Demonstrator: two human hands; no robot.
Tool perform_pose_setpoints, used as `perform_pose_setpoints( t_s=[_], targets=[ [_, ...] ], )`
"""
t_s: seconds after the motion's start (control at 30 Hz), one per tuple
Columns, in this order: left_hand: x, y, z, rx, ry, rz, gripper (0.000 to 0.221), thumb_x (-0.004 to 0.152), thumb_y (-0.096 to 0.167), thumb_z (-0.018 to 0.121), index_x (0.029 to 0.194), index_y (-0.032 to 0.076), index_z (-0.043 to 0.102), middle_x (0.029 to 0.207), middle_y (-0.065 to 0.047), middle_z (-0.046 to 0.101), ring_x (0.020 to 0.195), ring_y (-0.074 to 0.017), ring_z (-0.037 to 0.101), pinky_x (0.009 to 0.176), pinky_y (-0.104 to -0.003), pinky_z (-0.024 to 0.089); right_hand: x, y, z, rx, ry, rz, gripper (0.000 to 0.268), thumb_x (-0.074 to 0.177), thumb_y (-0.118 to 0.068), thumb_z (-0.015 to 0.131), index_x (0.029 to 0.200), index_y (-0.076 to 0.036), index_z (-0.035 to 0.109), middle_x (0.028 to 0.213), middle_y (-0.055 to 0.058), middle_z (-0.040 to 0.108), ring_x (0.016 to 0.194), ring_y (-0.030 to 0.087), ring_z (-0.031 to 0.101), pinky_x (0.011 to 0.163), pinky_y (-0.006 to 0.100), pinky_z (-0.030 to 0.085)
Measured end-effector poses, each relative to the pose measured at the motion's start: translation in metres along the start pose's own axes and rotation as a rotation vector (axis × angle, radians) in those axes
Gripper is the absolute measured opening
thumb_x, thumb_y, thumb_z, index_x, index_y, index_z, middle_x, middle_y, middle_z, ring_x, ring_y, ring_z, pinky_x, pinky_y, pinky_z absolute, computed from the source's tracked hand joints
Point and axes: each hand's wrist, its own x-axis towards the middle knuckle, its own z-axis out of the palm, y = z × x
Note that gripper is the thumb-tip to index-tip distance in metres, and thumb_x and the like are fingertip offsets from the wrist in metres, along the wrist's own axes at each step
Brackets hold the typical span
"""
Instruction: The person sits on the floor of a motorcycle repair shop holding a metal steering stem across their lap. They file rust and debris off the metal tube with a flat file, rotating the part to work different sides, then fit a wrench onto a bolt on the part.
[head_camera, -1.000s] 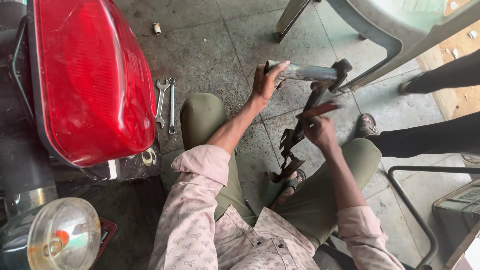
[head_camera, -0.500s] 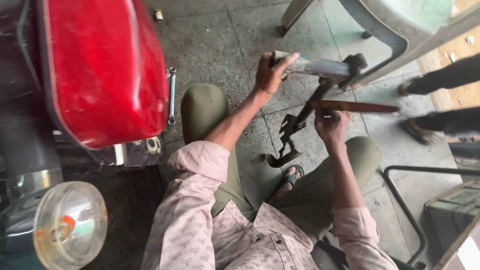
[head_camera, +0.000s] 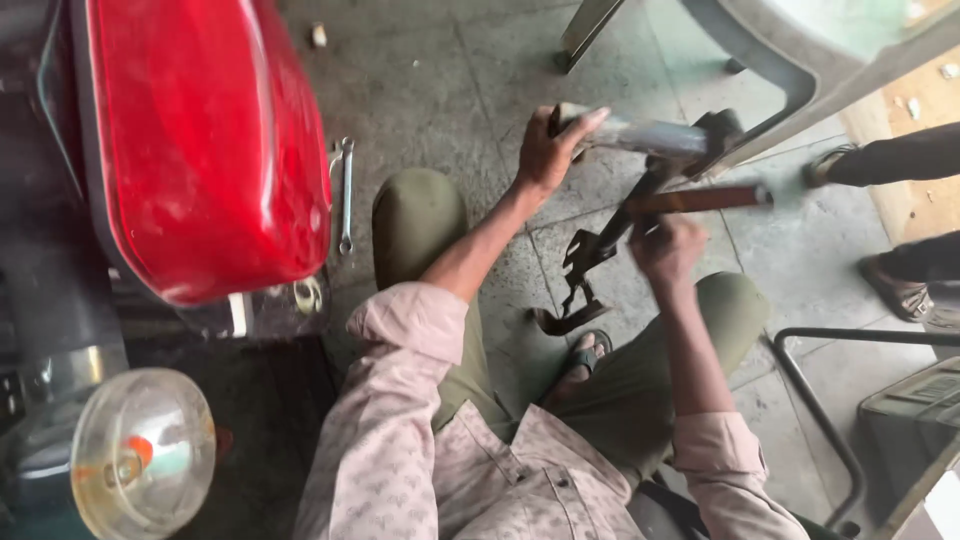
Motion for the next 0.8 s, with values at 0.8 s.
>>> perform_pose_setpoints(
  t_s=[0.8],
  targets=[
    [0.008,-0.027,-0.009,-0.086,-0.041,-0.081,0.05,0.085,0.053,0.073,0.084,0.003,0.073,0.068,-0.007,0.074,0.05,-0.0095,0.068,0.044,-0.024,0.057,-0.045,0.023,0.003,0.233,0.164,0.304,0.018,0.099,-0.015,0.078,0.087,-0.002,0.072,0.079,0.01,0.071,0.076,0.027,0.066,0.076,0.042,0.049]
  ],
)
